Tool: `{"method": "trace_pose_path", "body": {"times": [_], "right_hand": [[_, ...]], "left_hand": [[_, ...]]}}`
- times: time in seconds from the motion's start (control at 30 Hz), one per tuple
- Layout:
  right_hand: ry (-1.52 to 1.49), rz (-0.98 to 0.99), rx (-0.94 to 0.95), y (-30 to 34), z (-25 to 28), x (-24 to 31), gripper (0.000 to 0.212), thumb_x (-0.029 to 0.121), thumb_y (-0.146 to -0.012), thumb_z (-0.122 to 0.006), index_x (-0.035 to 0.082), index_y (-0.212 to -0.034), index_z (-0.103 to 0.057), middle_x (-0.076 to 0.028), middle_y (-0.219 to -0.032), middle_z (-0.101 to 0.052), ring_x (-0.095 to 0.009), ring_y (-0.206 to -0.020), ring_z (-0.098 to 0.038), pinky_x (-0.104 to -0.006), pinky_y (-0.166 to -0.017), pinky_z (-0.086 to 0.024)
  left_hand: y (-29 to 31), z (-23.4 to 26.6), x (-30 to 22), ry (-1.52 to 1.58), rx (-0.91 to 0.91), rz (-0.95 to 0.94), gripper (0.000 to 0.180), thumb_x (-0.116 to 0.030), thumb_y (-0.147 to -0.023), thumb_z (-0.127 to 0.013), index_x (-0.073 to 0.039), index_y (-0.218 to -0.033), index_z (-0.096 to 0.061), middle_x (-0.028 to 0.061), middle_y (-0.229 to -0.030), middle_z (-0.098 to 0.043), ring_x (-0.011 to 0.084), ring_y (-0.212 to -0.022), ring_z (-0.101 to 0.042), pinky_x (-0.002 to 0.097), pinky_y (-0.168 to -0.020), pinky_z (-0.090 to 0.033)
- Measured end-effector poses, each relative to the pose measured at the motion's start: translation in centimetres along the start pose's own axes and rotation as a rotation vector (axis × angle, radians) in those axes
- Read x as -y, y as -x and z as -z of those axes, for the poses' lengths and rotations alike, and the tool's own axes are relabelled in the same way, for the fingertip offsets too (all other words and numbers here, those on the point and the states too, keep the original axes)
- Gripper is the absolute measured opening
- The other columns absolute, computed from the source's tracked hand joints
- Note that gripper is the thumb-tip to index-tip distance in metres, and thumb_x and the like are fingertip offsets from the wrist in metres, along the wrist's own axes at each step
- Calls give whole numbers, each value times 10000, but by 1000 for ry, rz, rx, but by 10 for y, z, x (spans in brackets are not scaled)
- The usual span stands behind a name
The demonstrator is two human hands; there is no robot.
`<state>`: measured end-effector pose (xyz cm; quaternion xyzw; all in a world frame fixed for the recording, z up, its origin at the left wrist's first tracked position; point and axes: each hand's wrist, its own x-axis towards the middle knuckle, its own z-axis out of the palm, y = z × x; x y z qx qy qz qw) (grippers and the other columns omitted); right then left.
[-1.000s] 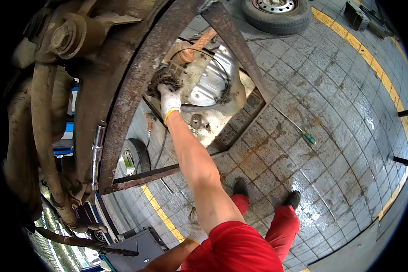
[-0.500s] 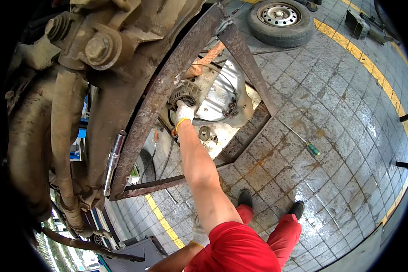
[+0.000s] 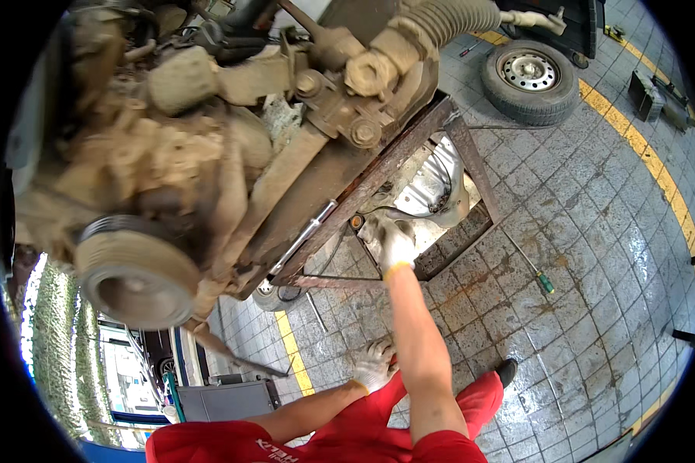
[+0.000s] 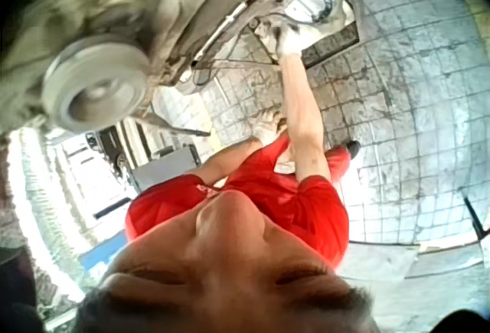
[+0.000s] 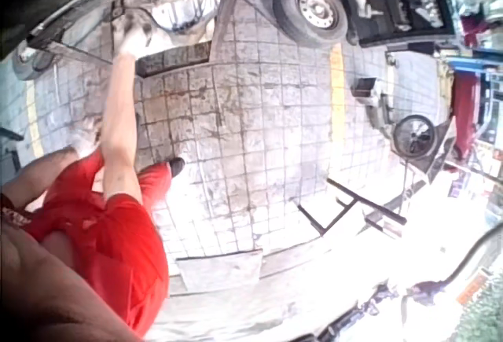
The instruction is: The person works on a car engine mounted on a stand, using a pneumatic impact wrench and a socket wrench to remove bolts and detach components. The person removes a part from the engine, walks to a tool cart to select a socket, and returns to the engine to continue disassembly.
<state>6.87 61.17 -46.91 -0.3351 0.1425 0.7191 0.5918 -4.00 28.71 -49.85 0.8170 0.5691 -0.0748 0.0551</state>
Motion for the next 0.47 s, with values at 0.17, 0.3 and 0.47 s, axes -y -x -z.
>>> {"method": "trace_pose_path", "body": {"times": [0.17,0.3,0.47], "right_hand": [[-2,52,-160,86,146,50,519,47,-971,-690,87,-1448,-490,-114,-1089,-699,-232,-893,-719,-366,-767,-648],[23,56,-253,188,180,74,340,72,-973,-701,110,-1294,-596,-87,-1043,-718,-226,-841,-728,-351,-731,-649],[169,60,-77,291,135,122,477,138,-977,-706,127,-1420,-529,-90,-1111,-697,-230,-945,-724,-374,-813,-647]], "left_hand": [[0,80,-64,170,147,17,572,-492,-1006,-619,-81,-1403,-609,195,-1434,-573,441,-1284,-574,533,-1081,-486],[24,171,-105,372,170,54,532,-487,-1011,-638,-98,-1373,-613,209,-1410,-584,442,-1224,-623,521,-993,-549],[40,271,-127,324,195,153,595,-533,-994,-668,-133,-1423,-571,219,-1348,-610,445,-1177,-656,509,-981,-550]]}}
